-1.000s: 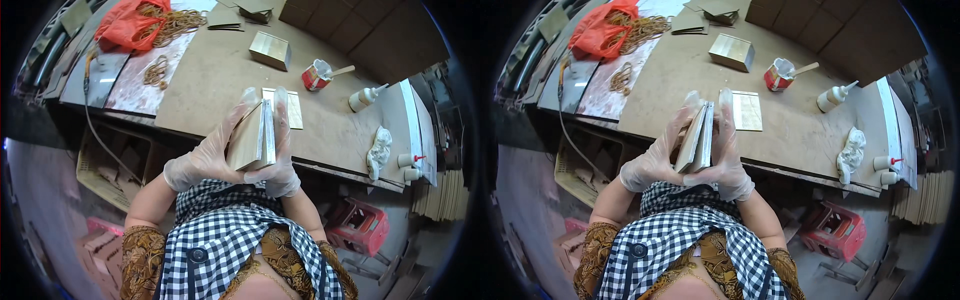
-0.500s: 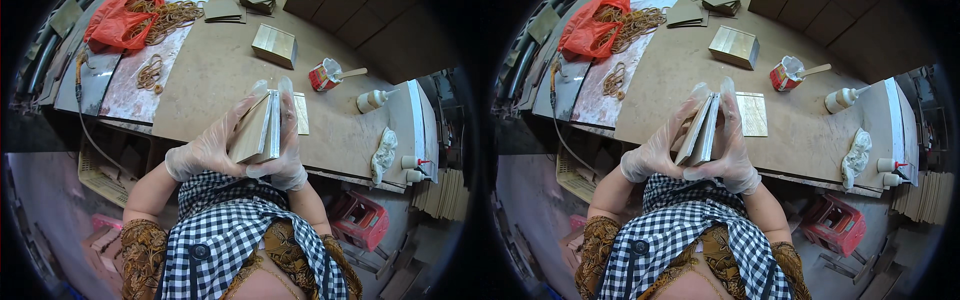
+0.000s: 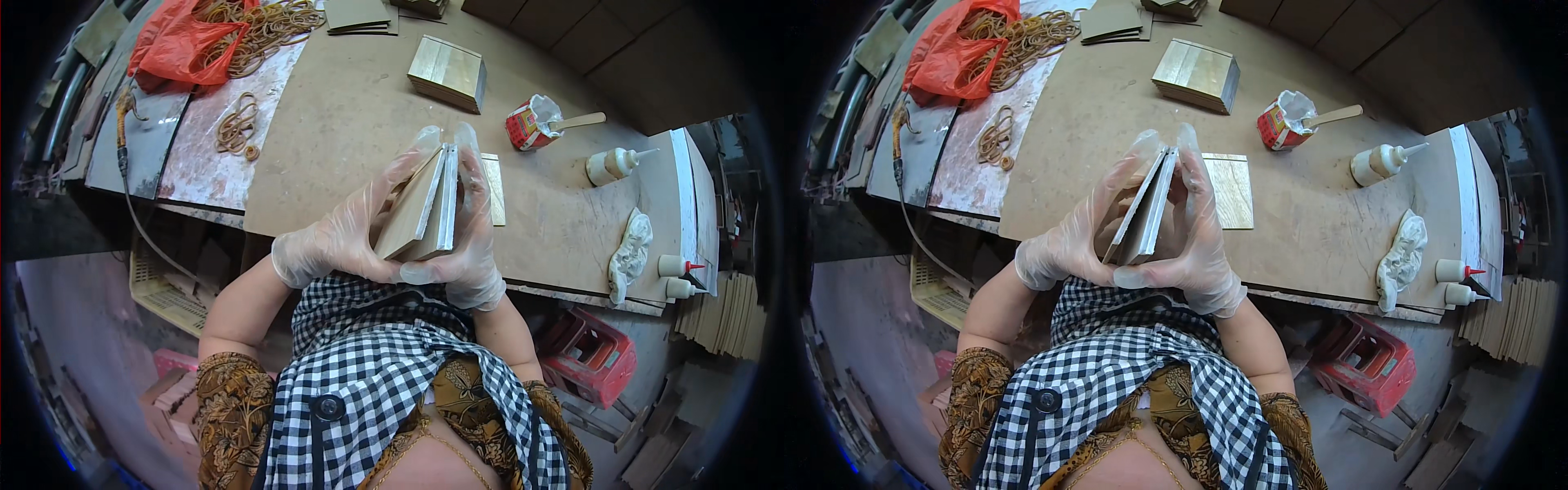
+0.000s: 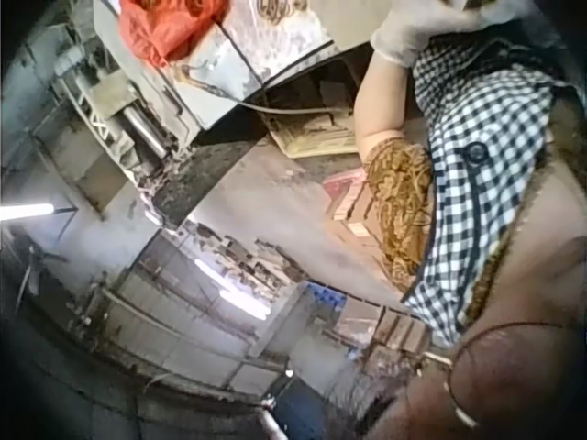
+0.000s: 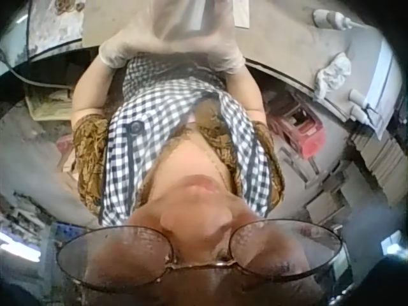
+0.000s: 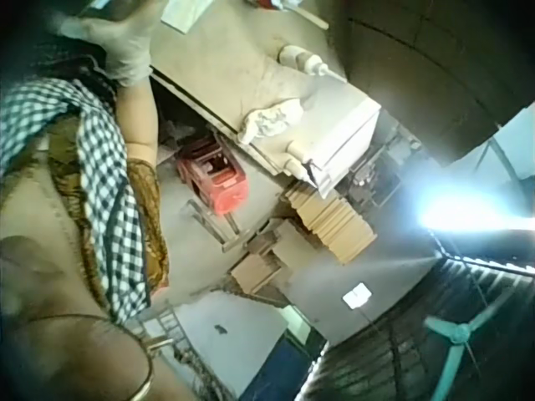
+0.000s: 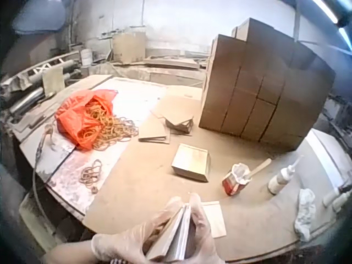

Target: The person assembles small cardboard boxes by folding the sides and securing them with rubber bands. They handle multiple box components, apply glue, and stack the finished boxes on the table.

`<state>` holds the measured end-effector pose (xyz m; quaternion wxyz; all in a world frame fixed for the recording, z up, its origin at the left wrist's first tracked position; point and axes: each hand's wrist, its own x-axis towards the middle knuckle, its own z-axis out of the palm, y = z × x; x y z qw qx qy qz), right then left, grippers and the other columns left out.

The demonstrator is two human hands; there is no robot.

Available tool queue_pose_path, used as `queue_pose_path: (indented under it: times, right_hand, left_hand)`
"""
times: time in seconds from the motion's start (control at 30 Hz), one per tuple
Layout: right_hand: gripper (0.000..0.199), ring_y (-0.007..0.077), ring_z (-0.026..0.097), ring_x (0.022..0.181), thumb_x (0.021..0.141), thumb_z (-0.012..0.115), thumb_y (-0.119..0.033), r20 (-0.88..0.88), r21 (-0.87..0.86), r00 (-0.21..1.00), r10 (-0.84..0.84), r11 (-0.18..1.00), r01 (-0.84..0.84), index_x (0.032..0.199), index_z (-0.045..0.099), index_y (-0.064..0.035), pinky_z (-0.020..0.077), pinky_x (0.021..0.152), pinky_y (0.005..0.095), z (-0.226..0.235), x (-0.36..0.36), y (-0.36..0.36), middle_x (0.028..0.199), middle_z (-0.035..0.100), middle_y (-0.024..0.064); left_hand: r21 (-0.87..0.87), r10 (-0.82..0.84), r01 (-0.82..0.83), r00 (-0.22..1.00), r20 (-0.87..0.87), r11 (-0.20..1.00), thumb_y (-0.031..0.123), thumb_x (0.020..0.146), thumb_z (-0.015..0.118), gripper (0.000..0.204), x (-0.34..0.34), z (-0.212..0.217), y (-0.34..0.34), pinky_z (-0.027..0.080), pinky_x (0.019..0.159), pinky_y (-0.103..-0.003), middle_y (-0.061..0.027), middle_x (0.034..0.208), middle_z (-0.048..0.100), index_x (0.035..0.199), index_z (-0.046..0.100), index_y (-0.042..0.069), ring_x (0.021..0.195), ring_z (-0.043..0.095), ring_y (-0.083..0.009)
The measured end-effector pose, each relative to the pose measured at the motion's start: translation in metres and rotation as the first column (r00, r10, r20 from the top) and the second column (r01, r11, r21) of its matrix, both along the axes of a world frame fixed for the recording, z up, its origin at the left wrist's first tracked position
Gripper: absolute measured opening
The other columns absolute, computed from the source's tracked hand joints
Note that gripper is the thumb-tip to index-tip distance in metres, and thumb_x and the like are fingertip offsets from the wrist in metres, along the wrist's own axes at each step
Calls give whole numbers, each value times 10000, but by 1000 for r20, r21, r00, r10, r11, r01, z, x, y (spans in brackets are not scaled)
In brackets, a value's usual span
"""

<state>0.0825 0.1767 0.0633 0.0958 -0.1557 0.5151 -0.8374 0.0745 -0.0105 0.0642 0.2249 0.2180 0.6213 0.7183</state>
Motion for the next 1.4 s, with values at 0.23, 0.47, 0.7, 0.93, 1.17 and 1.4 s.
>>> queue_pose_path:
  times: [0.23,0.47,0.7,0.93,1.17,1.4]
  right_hand:
    - [1405,319,379,1363,482,916,-198,-38,-25,999,-29,999,28,1576,39,-98,298,1152,463,-10,-9,16,1436,373,148]
    - [1467,312,381,1365,505,932,-219,-143,-37,989,-33,999,28,1579,-64,-142,270,1157,473,-3,-16,4,1450,379,143]
    - [1390,308,337,1402,582,941,-372,-283,24,915,-289,951,308,1581,10,-109,236,1177,449,-23,-20,11,1559,253,168]
    - [881,345,316,1436,866,729,-149,-407,8,782,-472,854,520,1558,187,-97,227,1188,459,-29,-12,46,1618,137,209]
    - [809,356,319,1438,865,702,-94,-441,112,744,-502,792,600,1535,249,-80,240,1182,478,-45,6,69,1604,194,218]
    - [785,342,335,1429,872,689,-90,-443,219,803,-399,820,528,1529,260,-67,251,1178,484,-42,5,68,1597,217,213]
  left_hand:
    - [44,31,-24,989,-144,999,184,637,860,1276,-8,-3,-2,276,1165,-418,-176,1522,313,1582,4,118,1419,321,-296]
    - [33,148,-145,937,-318,989,159,633,876,1373,3,-7,19,302,1151,-473,-168,1567,213,1568,-127,221,1423,317,-320]
    - [-228,224,-320,903,-366,920,215,611,873,1295,-30,19,0,336,1141,-441,-197,1572,240,1580,15,195,1416,343,-337]
    - [-734,-200,-332,822,-533,592,238,600,827,1210,-72,22,2,492,976,-489,-245,1377,479,1574,109,232,1139,562,-469]
    - [-748,-267,-326,791,-551,578,274,600,828,1194,-86,24,-6,478,994,-493,-234,1374,487,1572,135,232,1191,531,-463]
    - [-704,-233,-315,792,-565,636,285,575,851,1228,-85,23,-15,393,1093,-468,-227,1428,437,1571,145,163,1272,467,-454]
